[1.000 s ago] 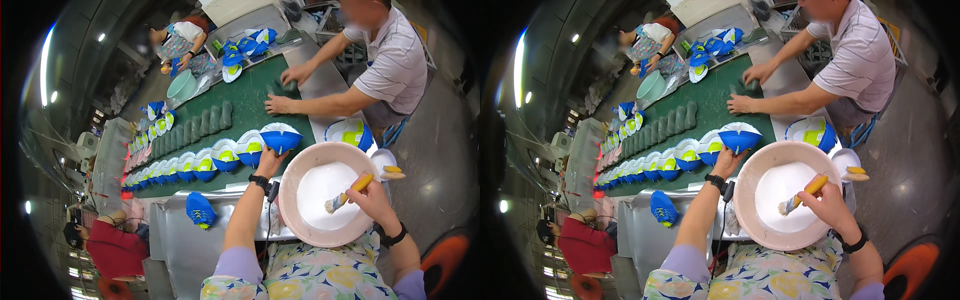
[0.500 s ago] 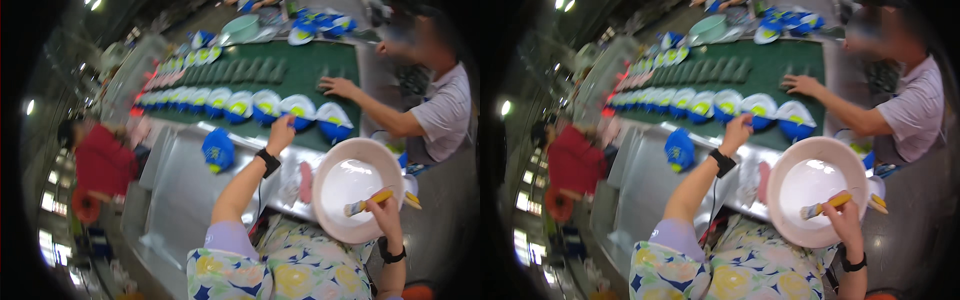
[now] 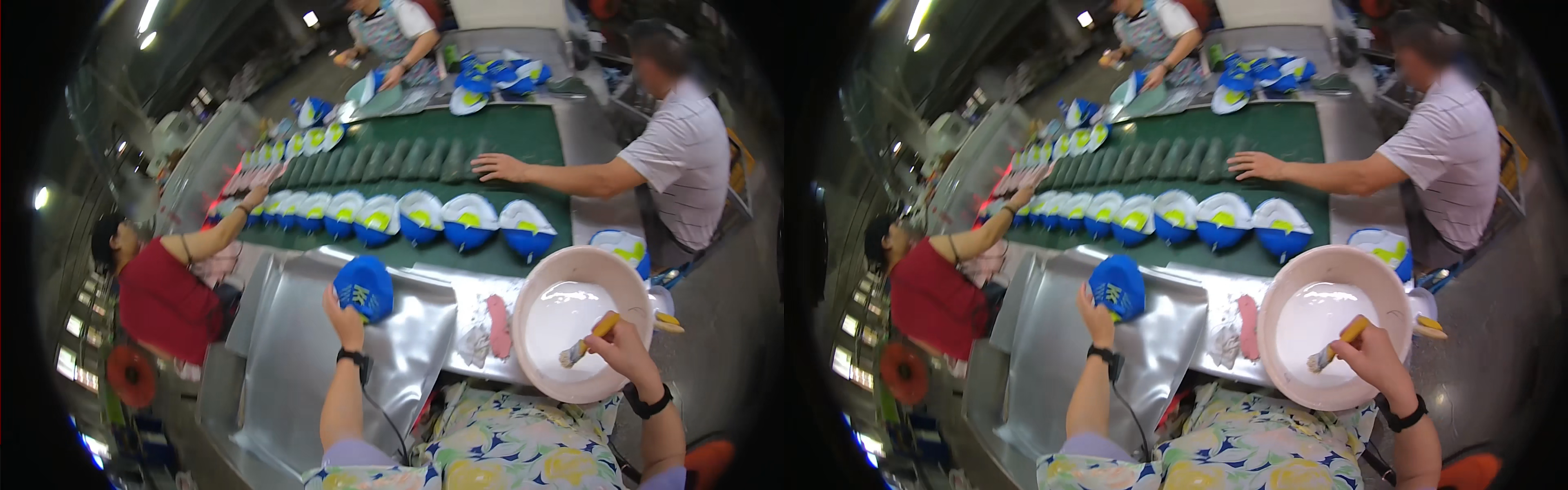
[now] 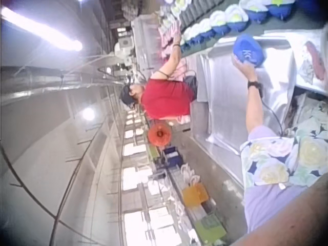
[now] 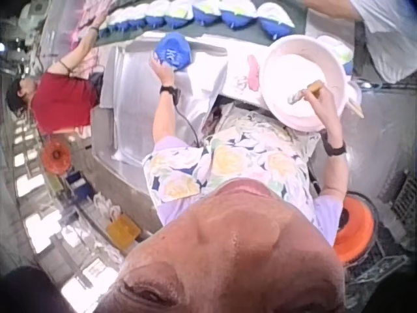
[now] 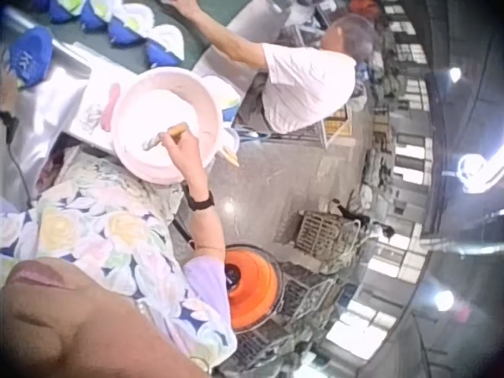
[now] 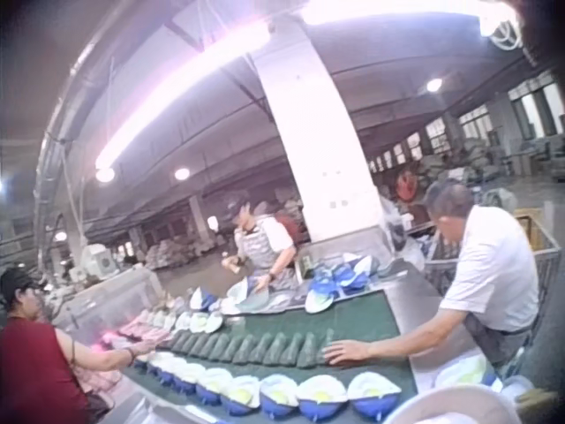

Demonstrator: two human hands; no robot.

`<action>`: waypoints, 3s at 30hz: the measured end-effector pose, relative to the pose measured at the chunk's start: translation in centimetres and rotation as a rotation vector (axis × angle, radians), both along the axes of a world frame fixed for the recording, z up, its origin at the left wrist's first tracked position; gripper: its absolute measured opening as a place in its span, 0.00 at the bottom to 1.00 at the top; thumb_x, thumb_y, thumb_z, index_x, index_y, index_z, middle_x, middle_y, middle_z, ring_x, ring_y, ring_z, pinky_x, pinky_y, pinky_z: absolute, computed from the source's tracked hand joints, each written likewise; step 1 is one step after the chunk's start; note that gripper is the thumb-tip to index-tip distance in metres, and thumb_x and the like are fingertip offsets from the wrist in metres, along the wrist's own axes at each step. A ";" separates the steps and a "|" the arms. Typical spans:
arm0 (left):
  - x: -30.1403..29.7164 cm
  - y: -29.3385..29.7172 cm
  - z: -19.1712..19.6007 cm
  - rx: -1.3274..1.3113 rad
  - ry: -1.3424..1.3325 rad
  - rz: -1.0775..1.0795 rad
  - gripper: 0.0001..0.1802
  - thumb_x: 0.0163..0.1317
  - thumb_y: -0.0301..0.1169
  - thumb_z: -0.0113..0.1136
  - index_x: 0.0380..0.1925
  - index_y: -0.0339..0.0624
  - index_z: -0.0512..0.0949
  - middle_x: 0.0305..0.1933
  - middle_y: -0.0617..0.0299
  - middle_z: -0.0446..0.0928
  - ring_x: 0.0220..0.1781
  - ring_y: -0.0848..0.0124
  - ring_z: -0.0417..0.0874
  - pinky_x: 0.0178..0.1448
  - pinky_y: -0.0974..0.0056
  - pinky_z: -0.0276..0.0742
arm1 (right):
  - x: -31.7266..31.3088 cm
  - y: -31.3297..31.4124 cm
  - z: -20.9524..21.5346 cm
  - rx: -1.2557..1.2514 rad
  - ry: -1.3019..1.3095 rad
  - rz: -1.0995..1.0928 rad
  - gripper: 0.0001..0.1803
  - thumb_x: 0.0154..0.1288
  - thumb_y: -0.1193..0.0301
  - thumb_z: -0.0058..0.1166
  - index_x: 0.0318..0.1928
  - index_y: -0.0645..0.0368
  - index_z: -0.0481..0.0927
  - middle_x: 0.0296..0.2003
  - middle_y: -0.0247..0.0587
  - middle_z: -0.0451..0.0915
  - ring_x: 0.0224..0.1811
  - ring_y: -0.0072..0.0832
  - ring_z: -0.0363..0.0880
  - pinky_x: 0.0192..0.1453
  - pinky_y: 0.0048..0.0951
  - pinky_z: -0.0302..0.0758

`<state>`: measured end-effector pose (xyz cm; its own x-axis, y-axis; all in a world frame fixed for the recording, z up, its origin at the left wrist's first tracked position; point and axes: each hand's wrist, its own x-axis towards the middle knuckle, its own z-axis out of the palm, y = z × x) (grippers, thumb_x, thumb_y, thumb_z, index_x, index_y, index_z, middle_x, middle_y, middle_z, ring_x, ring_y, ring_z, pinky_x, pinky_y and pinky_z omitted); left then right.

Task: The person uses a paintbrush to apply white paint to the inner sole of blue and green slippers on a factory assembly line. They repeatedly pick up a slipper, dip the brush into a bowl of white paint, and apply the paint to the sole before placing the slipper back on the conveyor belt.

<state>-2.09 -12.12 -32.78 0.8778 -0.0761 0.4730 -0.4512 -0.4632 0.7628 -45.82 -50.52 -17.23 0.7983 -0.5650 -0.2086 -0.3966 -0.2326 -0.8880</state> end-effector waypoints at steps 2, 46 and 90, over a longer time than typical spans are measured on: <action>-2.0 0.3 1.6 0.320 -0.053 -0.121 0.34 0.55 0.16 0.53 0.65 0.41 0.67 0.69 0.45 0.63 0.69 0.48 0.64 0.74 0.51 0.60 | 0.3 -1.4 -0.7 -0.076 0.043 0.000 0.14 0.60 0.67 0.65 0.35 0.69 0.81 0.25 0.43 0.83 0.28 0.27 0.83 0.32 0.27 0.77; -17.6 -27.6 12.9 -0.276 1.136 -1.301 0.26 0.73 0.31 0.48 0.70 0.43 0.63 0.68 0.57 0.71 0.66 0.63 0.75 0.70 0.56 0.71 | -0.7 -8.0 4.6 -0.356 -0.456 -0.085 0.15 0.62 0.64 0.62 0.38 0.63 0.74 0.26 0.54 0.81 0.29 0.45 0.83 0.35 0.36 0.76; -25.4 -27.5 8.6 -0.783 1.803 -1.363 0.27 0.75 0.48 0.43 0.68 0.47 0.66 0.66 0.54 0.72 0.64 0.60 0.77 0.68 0.53 0.75 | 0.8 -4.7 4.4 -0.782 -0.864 0.303 0.08 0.64 0.69 0.63 0.42 0.54 0.79 0.39 0.38 0.81 0.43 0.39 0.81 0.45 0.36 0.76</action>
